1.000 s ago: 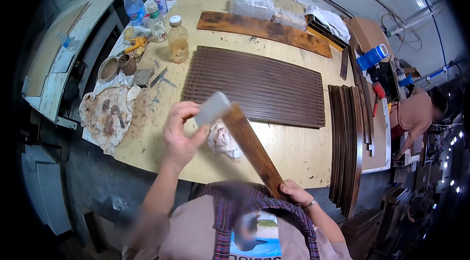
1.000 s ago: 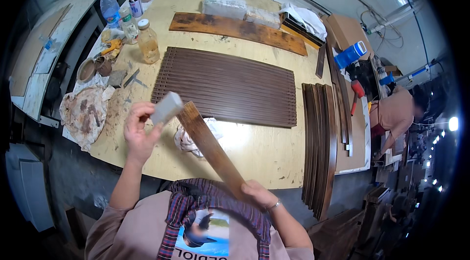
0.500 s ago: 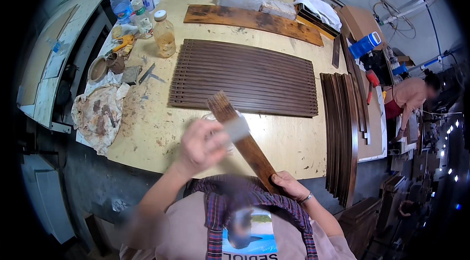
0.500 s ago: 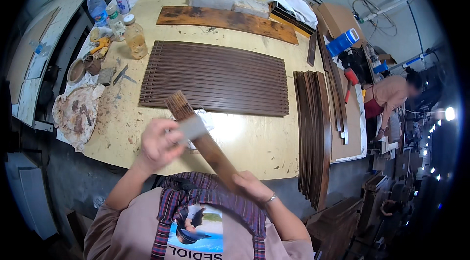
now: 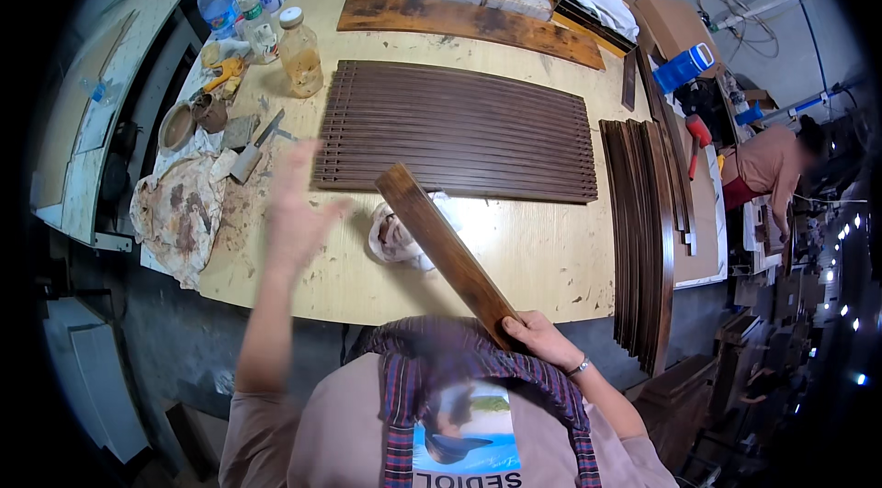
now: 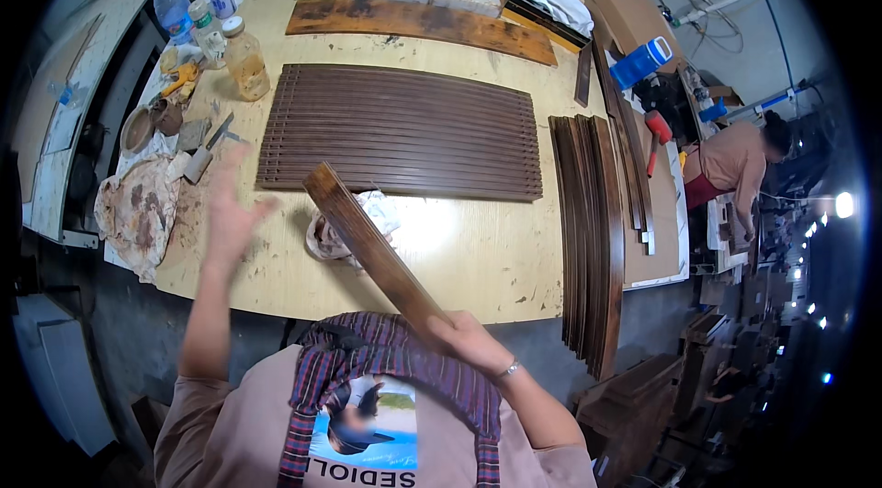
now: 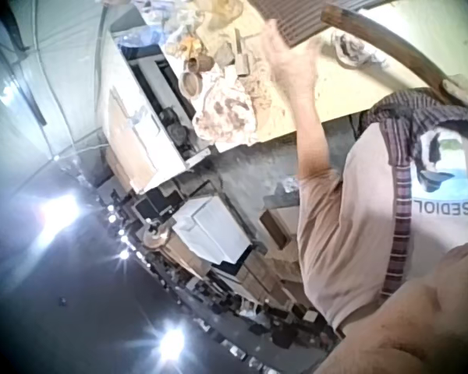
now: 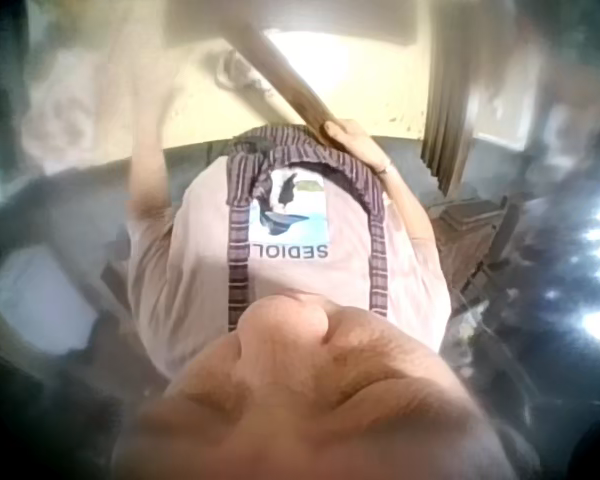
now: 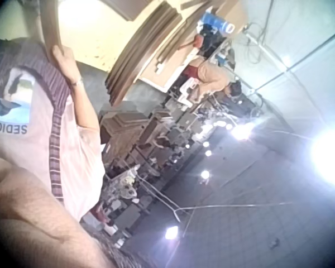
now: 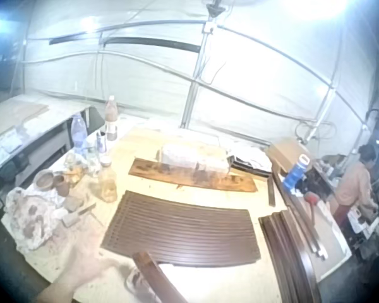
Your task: The person sands the surfaces and edges of several wooden slats with a sanding block and wipes them with a cloth before placing them on a stack.
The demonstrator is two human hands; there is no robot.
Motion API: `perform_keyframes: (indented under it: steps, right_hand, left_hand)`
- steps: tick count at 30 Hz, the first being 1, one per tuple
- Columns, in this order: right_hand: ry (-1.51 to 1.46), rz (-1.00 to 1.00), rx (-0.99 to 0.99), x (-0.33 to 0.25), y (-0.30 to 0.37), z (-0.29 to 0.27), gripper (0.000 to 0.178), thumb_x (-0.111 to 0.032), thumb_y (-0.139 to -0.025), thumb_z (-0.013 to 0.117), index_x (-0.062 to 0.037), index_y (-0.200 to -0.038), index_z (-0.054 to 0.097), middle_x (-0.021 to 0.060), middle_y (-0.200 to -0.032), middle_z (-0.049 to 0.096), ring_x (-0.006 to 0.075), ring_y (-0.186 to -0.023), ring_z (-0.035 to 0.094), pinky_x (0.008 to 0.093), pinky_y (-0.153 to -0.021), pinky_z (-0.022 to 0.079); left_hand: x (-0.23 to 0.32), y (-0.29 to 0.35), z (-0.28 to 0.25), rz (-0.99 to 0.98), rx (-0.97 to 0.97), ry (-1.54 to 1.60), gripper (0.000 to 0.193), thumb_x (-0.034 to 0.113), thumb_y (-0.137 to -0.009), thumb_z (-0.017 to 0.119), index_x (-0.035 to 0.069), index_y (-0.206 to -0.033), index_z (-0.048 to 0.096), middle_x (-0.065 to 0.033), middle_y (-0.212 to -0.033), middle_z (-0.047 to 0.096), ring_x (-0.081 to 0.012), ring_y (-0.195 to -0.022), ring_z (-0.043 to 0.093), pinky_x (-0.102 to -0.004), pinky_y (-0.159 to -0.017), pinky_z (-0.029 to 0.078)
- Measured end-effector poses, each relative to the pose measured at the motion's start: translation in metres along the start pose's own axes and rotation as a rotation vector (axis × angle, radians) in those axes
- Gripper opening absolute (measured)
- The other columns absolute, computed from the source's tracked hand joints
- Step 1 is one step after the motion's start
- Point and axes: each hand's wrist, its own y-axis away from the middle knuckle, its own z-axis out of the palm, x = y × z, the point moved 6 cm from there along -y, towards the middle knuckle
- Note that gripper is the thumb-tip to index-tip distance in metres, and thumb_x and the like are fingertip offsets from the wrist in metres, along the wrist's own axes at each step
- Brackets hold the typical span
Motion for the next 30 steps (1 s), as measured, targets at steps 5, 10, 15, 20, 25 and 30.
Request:
perform_keyframes:
  steps: [5,10,15,20,25,30]
  right_hand:
    - [0.126,-0.050,0.006,-0.001,-0.002,0.000,0.043,-0.035,-0.097,0.053,0.0049,-0.112,0.060,-0.0012,-0.083,0.057,0.0059,-0.071,0.046,0.0224,-0.060,0.040]
    - [0.161,-0.060,0.010,-0.006,0.003,0.003,0.049,-0.039,-0.096,0.052,0.0070,-0.112,0.059,0.0006,-0.084,0.059,0.0077,-0.073,0.048,0.0242,-0.063,0.043]
    - [0.134,-0.107,0.028,-0.001,-0.001,0.002,0.052,-0.042,-0.096,0.052,0.0069,-0.112,0.060,0.0007,-0.085,0.058,0.0074,-0.074,0.048,0.0236,-0.064,0.042]
    - [0.102,-0.048,-0.002,-0.002,0.001,0.002,0.050,-0.042,-0.096,0.052,0.0051,-0.109,0.060,-0.0008,-0.082,0.056,0.0061,-0.072,0.045,0.0224,-0.062,0.040]
    - [0.089,-0.053,-0.011,-0.003,0.002,0.004,0.047,-0.041,-0.096,0.052,0.0036,-0.106,0.061,-0.0020,-0.080,0.054,0.0061,-0.070,0.045,0.0227,-0.060,0.039]
    - [-0.013,-0.065,-0.005,0.006,0.001,-0.001,0.044,-0.041,-0.096,0.052,0.0013,-0.101,0.062,-0.0025,-0.077,0.053,0.0061,-0.067,0.044,0.0238,-0.058,0.039]
  left_hand:
    - [0.070,0.021,0.046,0.254,-0.141,-0.085,0.085,0.018,-0.060,0.085,0.004,-0.134,0.047,-0.0148,-0.137,0.047,-0.0354,-0.124,0.047,-0.0417,-0.104,0.041]
    - [0.051,0.020,0.058,0.189,-0.205,0.051,0.073,0.004,-0.062,0.080,0.003,-0.130,0.054,-0.0166,-0.139,0.047,-0.0358,-0.124,0.046,-0.0415,-0.102,0.042]
    - [0.065,0.019,0.059,0.214,-0.220,0.003,0.071,0.006,-0.062,0.080,0.005,-0.129,0.055,-0.0161,-0.137,0.047,-0.0348,-0.122,0.047,-0.0408,-0.100,0.043]
    - [0.070,0.017,0.056,0.207,-0.235,0.007,0.075,0.006,-0.059,0.082,0.006,-0.129,0.055,-0.0166,-0.137,0.047,-0.0358,-0.120,0.047,-0.0416,-0.101,0.042]
    - [0.060,0.018,0.059,0.181,-0.244,-0.008,0.073,0.006,-0.060,0.082,0.007,-0.127,0.056,-0.0159,-0.135,0.048,-0.0351,-0.120,0.047,-0.0407,-0.101,0.042]
    - [0.051,0.013,0.059,0.025,-0.146,0.246,0.056,0.005,-0.072,0.074,0.005,-0.125,0.057,-0.0157,-0.127,0.055,-0.0334,-0.114,0.053,-0.0391,-0.099,0.044]
